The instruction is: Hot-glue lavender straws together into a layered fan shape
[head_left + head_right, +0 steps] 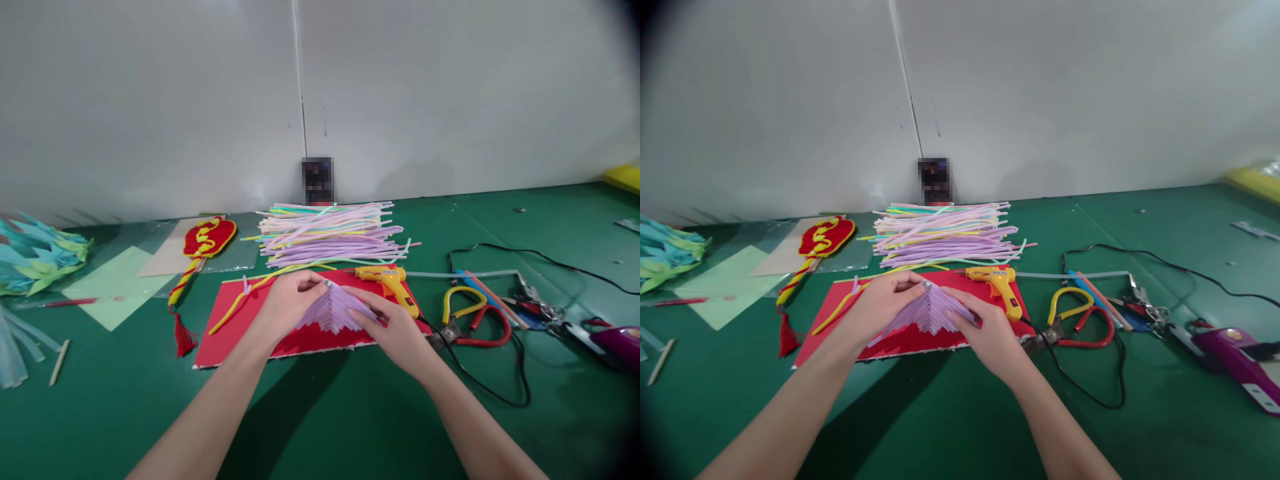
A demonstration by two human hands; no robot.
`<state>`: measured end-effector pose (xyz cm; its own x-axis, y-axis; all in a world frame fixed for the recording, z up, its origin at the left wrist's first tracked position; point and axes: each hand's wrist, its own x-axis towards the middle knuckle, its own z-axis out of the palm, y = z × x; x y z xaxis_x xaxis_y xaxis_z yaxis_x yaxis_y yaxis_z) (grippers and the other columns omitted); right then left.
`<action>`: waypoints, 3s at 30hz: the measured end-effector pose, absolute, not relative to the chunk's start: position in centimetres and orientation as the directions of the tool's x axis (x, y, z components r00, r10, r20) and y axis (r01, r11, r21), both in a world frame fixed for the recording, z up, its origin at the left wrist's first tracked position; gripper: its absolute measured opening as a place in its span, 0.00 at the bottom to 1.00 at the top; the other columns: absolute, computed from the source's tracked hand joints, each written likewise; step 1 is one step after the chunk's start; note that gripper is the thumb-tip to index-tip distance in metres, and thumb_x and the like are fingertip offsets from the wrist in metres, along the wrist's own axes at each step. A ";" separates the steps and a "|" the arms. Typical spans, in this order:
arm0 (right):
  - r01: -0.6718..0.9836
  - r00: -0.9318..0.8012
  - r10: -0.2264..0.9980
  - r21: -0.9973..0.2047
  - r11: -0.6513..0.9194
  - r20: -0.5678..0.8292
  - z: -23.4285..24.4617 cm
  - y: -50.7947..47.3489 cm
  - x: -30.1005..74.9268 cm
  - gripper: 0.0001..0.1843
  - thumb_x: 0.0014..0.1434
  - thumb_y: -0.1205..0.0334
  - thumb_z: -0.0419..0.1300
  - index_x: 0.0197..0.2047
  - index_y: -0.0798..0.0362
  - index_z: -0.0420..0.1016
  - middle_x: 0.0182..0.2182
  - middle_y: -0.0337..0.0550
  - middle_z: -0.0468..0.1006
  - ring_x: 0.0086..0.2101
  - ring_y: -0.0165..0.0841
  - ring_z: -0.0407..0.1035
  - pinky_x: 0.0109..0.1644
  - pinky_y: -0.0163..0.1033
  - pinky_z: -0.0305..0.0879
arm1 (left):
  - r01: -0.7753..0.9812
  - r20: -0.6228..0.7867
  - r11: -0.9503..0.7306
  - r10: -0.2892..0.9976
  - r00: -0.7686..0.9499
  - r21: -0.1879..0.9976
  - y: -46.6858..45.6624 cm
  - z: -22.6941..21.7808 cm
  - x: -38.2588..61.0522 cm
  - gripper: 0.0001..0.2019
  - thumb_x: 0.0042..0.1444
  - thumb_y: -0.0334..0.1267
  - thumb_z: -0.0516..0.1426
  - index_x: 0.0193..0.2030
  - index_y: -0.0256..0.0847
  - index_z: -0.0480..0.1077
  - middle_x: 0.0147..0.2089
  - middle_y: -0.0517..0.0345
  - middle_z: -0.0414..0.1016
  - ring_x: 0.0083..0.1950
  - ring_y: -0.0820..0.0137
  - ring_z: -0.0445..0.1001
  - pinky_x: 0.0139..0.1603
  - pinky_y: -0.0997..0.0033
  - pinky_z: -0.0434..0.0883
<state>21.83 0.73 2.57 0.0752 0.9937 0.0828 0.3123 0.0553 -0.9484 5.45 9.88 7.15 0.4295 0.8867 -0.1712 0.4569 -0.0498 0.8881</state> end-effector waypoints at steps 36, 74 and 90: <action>0.329 0.147 0.987 -0.944 0.006 0.057 2.2 0.9 22.0 0.19 0.57 0.55 0.58 0.52 0.46 0.74 0.48 0.41 0.77 0.50 0.41 0.69 0.55 0.47 0.66 | 0.474 -0.143 -0.057 0.915 0.376 0.879 10.0 7.6 5.1 0.05 0.52 0.37 0.56 0.31 0.40 0.72 0.34 0.58 0.78 0.36 0.66 0.75 0.39 0.68 0.68; -0.047 0.304 0.949 -0.996 -0.073 -0.084 2.4 1.4 22.2 0.17 0.47 0.47 0.65 0.31 0.53 0.75 0.23 0.42 0.77 0.26 0.35 0.73 0.33 0.43 0.76 | 0.360 -0.048 -0.106 0.918 0.394 0.927 10.0 6.7 5.1 0.09 0.52 0.39 0.57 0.38 0.39 0.72 0.40 0.55 0.77 0.42 0.65 0.74 0.44 0.68 0.68; -0.097 0.380 0.919 -0.993 -0.074 -0.105 2.3 1.5 22.3 0.21 0.48 0.45 0.64 0.37 0.54 0.76 0.27 0.42 0.78 0.26 0.34 0.74 0.34 0.44 0.76 | 0.379 -0.127 -0.045 0.901 0.415 0.924 10.3 7.2 4.9 0.13 0.50 0.36 0.58 0.43 0.38 0.71 0.43 0.51 0.77 0.43 0.64 0.75 0.45 0.65 0.69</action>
<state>22.25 1.48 2.34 0.3801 0.9189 -0.1053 -0.0965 -0.0739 -0.9926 4.95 10.35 7.15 0.4149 0.9010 -0.1265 0.3792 -0.0448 0.9242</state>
